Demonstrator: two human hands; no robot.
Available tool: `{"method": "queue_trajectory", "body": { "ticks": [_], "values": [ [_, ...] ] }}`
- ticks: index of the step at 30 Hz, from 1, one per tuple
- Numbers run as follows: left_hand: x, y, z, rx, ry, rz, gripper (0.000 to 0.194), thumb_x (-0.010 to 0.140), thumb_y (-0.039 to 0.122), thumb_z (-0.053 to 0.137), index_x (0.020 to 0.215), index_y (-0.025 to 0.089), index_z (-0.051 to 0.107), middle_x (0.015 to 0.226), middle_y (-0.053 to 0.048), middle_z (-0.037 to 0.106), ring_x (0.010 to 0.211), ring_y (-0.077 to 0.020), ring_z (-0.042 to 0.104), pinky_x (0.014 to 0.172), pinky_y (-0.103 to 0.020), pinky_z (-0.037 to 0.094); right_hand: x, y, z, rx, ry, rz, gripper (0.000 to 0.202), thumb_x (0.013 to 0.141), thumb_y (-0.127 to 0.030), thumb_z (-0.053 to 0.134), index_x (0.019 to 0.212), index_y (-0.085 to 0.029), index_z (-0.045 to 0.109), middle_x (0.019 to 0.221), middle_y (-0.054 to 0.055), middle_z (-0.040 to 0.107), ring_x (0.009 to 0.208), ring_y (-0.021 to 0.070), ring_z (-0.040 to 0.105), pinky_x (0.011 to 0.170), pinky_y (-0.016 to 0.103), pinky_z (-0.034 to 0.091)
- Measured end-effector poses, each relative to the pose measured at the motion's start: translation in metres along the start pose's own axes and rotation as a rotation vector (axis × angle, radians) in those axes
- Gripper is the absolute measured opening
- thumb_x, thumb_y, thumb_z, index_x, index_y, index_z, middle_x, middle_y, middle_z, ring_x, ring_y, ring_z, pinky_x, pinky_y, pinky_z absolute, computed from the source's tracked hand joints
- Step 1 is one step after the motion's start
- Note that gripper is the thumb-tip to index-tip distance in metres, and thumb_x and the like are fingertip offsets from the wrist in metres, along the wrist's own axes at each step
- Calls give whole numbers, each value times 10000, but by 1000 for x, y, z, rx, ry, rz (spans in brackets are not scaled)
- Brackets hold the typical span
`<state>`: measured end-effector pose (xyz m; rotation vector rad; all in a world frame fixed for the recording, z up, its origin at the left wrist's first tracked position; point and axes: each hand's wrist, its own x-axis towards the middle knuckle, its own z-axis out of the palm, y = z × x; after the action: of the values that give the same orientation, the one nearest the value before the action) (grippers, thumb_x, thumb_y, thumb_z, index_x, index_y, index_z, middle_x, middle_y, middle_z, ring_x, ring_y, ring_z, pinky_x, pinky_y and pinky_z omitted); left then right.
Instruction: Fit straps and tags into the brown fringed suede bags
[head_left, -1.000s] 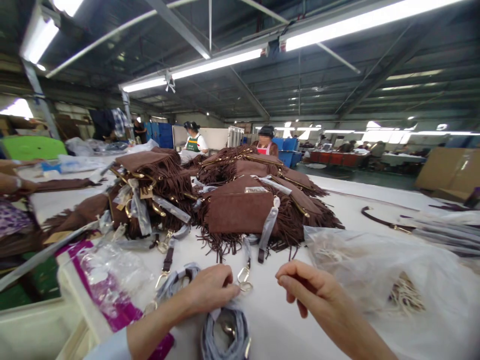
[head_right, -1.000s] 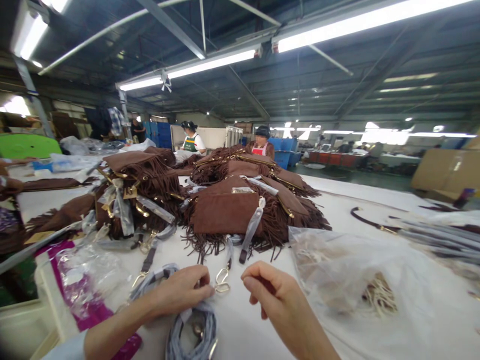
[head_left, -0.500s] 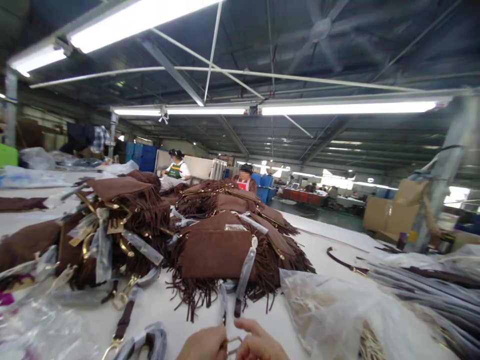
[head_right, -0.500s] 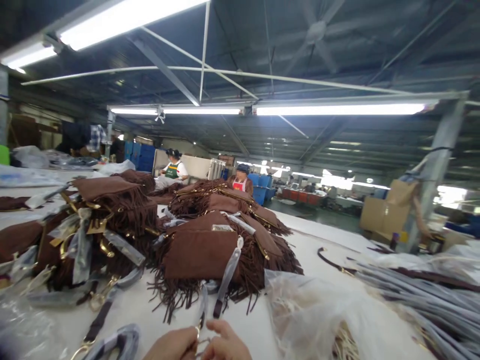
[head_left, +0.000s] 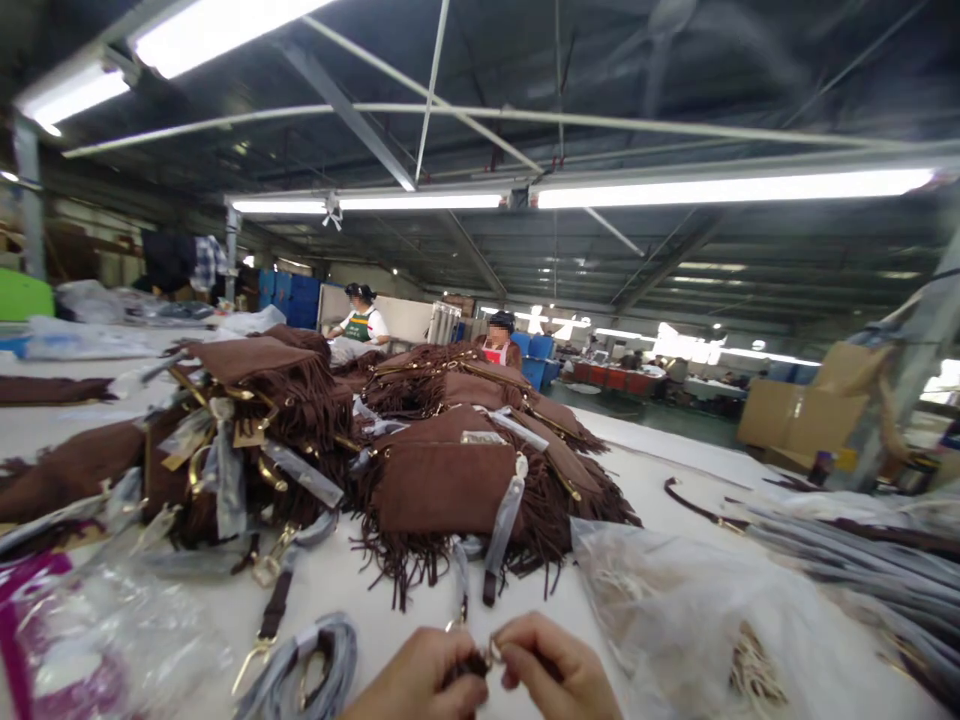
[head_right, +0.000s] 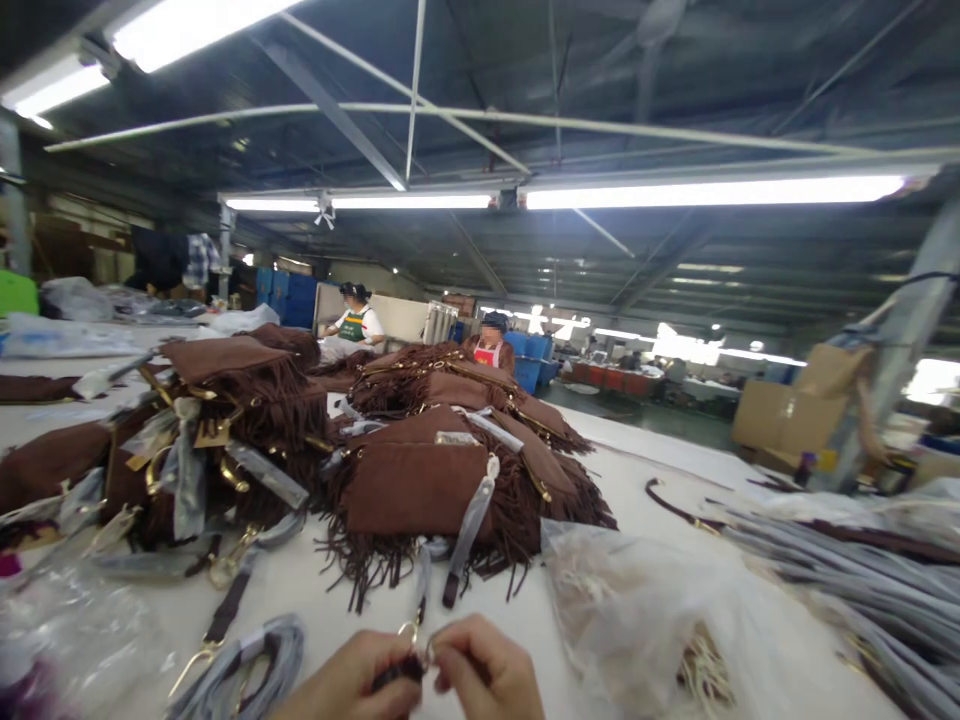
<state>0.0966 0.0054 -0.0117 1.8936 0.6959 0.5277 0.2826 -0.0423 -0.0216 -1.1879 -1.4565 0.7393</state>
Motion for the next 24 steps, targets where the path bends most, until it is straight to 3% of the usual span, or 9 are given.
{"method": "queue_trajectory", "body": {
  "ticks": [4, 9, 15, 24],
  "values": [
    [-3, 8, 0, -63, -13, -37, 135, 772, 272, 441, 696, 172, 490, 624, 42, 378, 619, -117, 356, 539, -208, 276, 1, -22, -14, -41, 31, 43, 304, 828, -481, 647, 728, -197, 685, 710, 23, 659, 666, 181, 579, 625, 255, 451],
    [0, -3, 7, -135, 95, -144, 268, 821, 323, 400, 884, 138, 584, 684, 26, 455, 552, -114, 417, 496, -207, 336, 0, -31, -23, -338, 90, -110, 237, 878, -376, 579, 724, -221, 670, 764, 23, 612, 732, 191, 568, 623, 254, 420],
    [-1, -4, 9, 15, 213, -4, 287, 868, 278, 374, 908, 133, 618, 677, 19, 489, 605, -130, 446, 573, -221, 350, -8, -27, -11, -608, -16, -206, 170, 931, -245, 522, 819, -234, 649, 755, -1, 631, 699, 165, 609, 654, 242, 422],
    [-3, 0, 10, 178, 257, 35, 263, 891, 244, 359, 871, 149, 603, 691, -9, 552, 662, -159, 498, 631, -235, 360, -12, -23, -2, -738, 41, -181, 209, 894, -175, 495, 716, -214, 597, 677, -7, 599, 622, 153, 590, 597, 243, 393]
  ]
}}
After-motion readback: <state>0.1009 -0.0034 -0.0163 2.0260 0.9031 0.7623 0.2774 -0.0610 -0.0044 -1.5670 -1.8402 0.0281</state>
